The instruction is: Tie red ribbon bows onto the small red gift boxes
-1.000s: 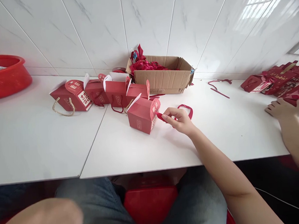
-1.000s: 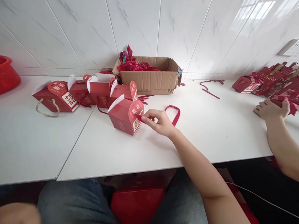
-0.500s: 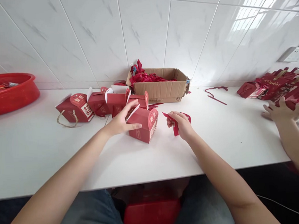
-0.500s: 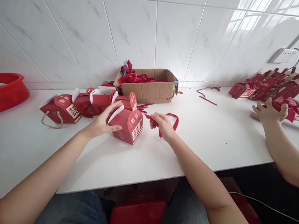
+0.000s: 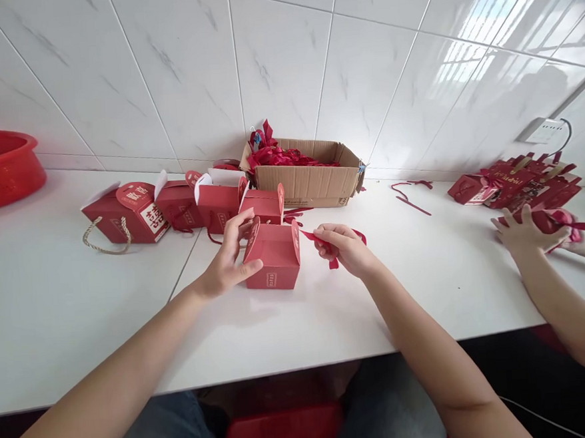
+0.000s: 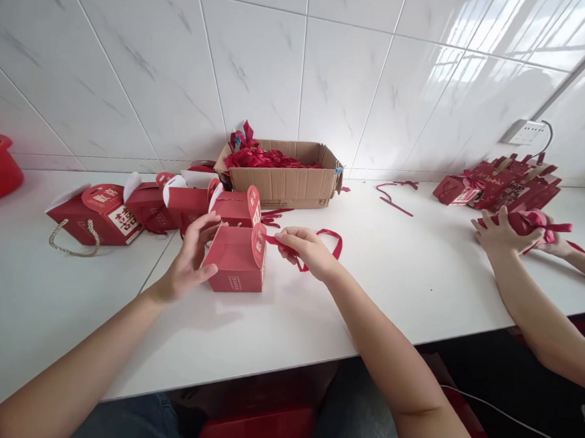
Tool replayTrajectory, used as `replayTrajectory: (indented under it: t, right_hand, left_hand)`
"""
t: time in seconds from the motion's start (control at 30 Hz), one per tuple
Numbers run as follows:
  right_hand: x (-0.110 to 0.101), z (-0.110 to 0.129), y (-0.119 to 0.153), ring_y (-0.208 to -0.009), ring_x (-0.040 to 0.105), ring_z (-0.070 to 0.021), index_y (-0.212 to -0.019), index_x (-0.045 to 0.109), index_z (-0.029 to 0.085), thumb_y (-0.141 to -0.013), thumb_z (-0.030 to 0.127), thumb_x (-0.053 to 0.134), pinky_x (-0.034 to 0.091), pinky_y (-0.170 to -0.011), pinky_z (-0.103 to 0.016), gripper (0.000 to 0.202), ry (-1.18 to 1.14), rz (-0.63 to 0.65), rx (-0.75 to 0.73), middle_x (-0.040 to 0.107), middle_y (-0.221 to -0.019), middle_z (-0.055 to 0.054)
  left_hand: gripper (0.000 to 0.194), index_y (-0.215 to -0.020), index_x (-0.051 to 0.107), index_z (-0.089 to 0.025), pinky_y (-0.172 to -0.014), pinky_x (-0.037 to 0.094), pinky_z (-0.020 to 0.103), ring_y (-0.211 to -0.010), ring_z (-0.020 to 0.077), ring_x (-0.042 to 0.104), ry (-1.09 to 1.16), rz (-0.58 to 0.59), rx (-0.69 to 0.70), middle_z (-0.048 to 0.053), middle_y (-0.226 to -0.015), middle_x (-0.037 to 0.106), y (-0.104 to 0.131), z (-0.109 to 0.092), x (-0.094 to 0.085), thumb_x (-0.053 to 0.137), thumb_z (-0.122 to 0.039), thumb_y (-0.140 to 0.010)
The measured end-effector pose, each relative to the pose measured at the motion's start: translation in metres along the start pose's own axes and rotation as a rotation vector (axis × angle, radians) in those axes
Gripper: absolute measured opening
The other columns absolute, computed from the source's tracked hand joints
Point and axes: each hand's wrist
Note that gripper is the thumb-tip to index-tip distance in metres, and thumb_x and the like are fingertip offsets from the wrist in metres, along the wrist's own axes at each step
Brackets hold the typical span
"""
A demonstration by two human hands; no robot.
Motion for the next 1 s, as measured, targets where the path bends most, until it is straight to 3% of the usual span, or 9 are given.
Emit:
replayTrajectory:
  t: [0.17, 0.33, 0.63, 1.0]
  right_hand:
    - [0.001, 0.012, -0.013, -0.049, 0.034, -0.0063, -0.056, 0.043, 0.018, -0.082, 0.033, 0.061, 0.024, -0.049, -0.024, 0.036, -0.011, -0.038, -0.078, 0.04, -0.053, 0.005]
    - [0.005, -0.002, -0.009, -0.046, 0.018, -0.0044, -0.053, 0.033, 0.019, -0.08, 0.028, 0.061, 0.016, -0.049, -0.024, 0.039, -0.187, -0.105, -0.087, 0.024, -0.05, 0.008]
    - [0.013, -0.005, 0.002, -0.047, 0.022, -0.0054, -0.052, 0.04, 0.018, -0.08, 0.026, 0.06, 0.016, -0.051, -0.026, 0.035, -0.154, -0.112, -0.074, 0.028, -0.049, 0.007]
    - [0.016, -0.004, 0.007, -0.047, 0.022, -0.006, -0.05, 0.04, 0.018, -0.076, 0.026, 0.06, 0.014, -0.051, -0.027, 0.034, -0.092, -0.123, -0.087, 0.027, -0.049, 0.006]
  left_hand:
    - [0.075, -0.144, 0.03, -0.028, -0.112, 0.033, 0.052, -0.132, 0.0316, 0.04, -0.075, -0.131, 0.121, 0.013, -0.144, 0.037, 0.001, 0.009, 0.006, 0.068, -0.039, -0.081]
    - [0.074, -0.146, 0.028, -0.029, -0.114, 0.032, 0.051, -0.139, 0.0308, 0.035, 0.006, -0.094, 0.059, 0.012, -0.148, 0.038, 0.004, 0.012, 0.01, 0.066, -0.034, -0.083]
    - [0.067, -0.144, 0.032, -0.031, -0.119, 0.027, 0.049, -0.144, 0.0279, 0.031, 0.169, -0.002, 0.014, 0.009, -0.154, 0.035, 0.004, 0.007, 0.019, 0.065, -0.028, -0.085]
    - [0.067, -0.141, 0.036, -0.03, -0.12, 0.025, 0.052, -0.144, 0.0294, 0.03, 0.171, -0.022, 0.005, 0.01, -0.154, 0.036, 0.003, 0.006, 0.021, 0.068, -0.031, -0.082]
Point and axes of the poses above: each hand's wrist, its own y-axis away from the middle knuckle, its own x-axis out of the palm, z = x × y
